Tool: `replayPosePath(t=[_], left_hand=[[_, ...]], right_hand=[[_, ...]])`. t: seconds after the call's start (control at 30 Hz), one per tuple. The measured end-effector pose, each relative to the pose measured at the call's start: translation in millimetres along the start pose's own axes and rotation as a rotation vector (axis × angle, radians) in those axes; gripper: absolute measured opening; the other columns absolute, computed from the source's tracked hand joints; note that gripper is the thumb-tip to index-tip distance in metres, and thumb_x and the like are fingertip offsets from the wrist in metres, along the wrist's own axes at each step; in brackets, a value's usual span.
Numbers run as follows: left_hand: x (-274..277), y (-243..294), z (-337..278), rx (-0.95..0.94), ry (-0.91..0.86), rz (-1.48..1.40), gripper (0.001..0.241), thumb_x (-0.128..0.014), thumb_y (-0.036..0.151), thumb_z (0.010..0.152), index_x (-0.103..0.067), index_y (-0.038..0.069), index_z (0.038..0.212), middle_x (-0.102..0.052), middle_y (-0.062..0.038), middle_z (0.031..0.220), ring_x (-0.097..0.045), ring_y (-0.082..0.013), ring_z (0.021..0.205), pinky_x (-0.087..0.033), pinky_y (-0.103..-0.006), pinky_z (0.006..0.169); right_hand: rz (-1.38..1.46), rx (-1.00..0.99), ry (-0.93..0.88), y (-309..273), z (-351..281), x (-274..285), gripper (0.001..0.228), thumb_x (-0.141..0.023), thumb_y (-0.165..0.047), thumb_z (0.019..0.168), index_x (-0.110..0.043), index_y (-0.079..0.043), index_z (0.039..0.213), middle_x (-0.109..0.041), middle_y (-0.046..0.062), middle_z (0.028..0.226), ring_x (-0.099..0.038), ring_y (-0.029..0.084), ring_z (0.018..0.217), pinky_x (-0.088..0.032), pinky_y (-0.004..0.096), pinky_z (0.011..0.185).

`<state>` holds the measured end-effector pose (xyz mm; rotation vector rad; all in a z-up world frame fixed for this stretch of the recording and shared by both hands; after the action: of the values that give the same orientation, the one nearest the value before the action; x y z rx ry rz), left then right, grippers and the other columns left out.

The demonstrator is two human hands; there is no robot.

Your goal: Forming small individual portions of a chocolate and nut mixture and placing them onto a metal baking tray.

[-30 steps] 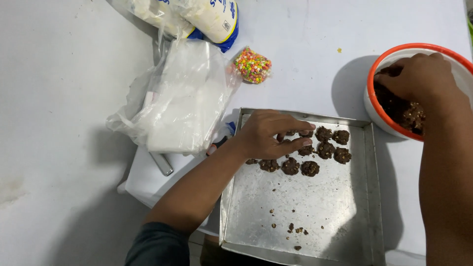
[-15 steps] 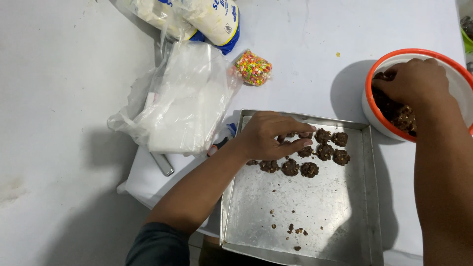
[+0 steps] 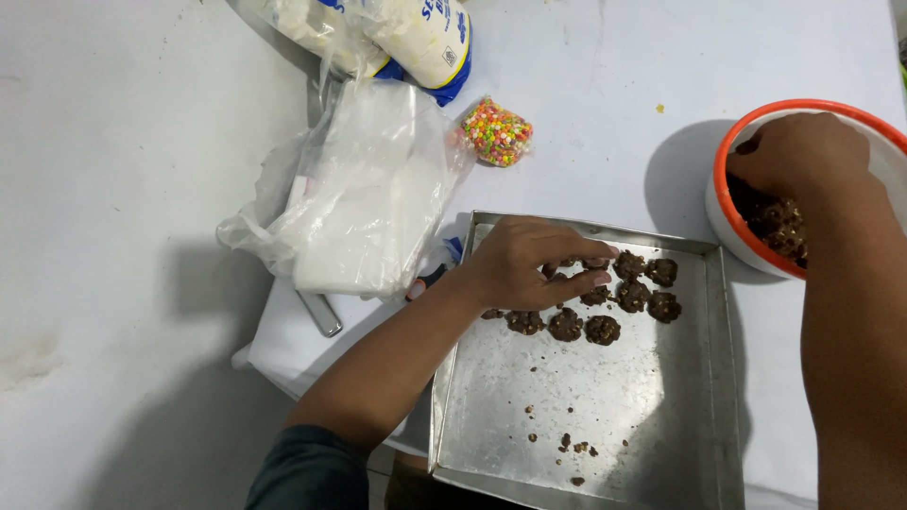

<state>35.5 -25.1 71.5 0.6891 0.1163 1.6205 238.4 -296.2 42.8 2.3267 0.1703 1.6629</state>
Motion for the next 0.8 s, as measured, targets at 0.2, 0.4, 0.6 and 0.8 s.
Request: replayPosePath(t=[0.2, 0.4, 0.6, 0.8], left_hand=[[-2, -1, -2, 0.001, -0.015, 0.012, 0.015, -0.075, 0.024, 0.101, -0.071, 0.017, 0.114, -0.072, 0.002, 0.082, -0.055, -0.0129, 0.057, -0.050, -0.0286, 0.060], [-2, -2, -3, -0.002, -0.008, 0.010, 0.017, -0.075, 0.023, 0.101, -0.070, 0.017, 0.117, -0.072, 0.002, 0.081, -0.055, -0.0125, 0.058, -0.050, -0.0281, 0.059], [1, -1, 0, -0.001, -0.009, 0.000, 0.017, -0.074, 0.022, 0.101, -0.070, 0.015, 0.116, -0.075, 0.000, 0.086, -0.059, -0.0131, 0.060, -0.053, -0.0287, 0.061], [-1, -1, -3, 0.002, -0.006, 0.010, 0.016, -0.073, 0.023, 0.101, -0.070, 0.016, 0.116, -0.075, 0.000, 0.086, -0.060, -0.0128, 0.059, -0.053, -0.0291, 0.060]], right_hand=[[-0.007, 0.014, -0.023, 1, 3, -1, 0.052, -0.047, -0.044, 0.103, -0.083, -0.008, 0.092, -0.081, 0.014, 0.084, -0.075, 0.036, 0.080, -0.053, 0.043, 0.068], [-0.022, -0.027, -0.033, 2, 14, -3, 0.055, -0.051, -0.047, 0.102, -0.086, -0.005, 0.091, -0.084, 0.015, 0.086, -0.078, 0.038, 0.081, -0.056, 0.045, 0.068], [-0.043, -0.116, -0.116, 0, 31, -8, 0.043, -0.056, -0.036, 0.099, -0.084, -0.003, 0.101, -0.084, 0.018, 0.097, -0.079, 0.041, 0.087, -0.057, 0.048, 0.072], [-0.135, 0.001, 0.037, 4, 38, -14, 0.044, -0.053, -0.036, 0.098, -0.079, -0.008, 0.077, -0.080, 0.010, 0.075, -0.076, 0.030, 0.068, -0.054, 0.039, 0.059]])
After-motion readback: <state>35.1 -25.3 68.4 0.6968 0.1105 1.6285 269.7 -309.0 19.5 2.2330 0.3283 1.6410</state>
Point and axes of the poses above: each hand's wrist, its own z-axis towards the middle knuckle, its own x-axis out of the back of the hand, y = z × x, the point moved 8 cm from there along z, towards the middle knuckle
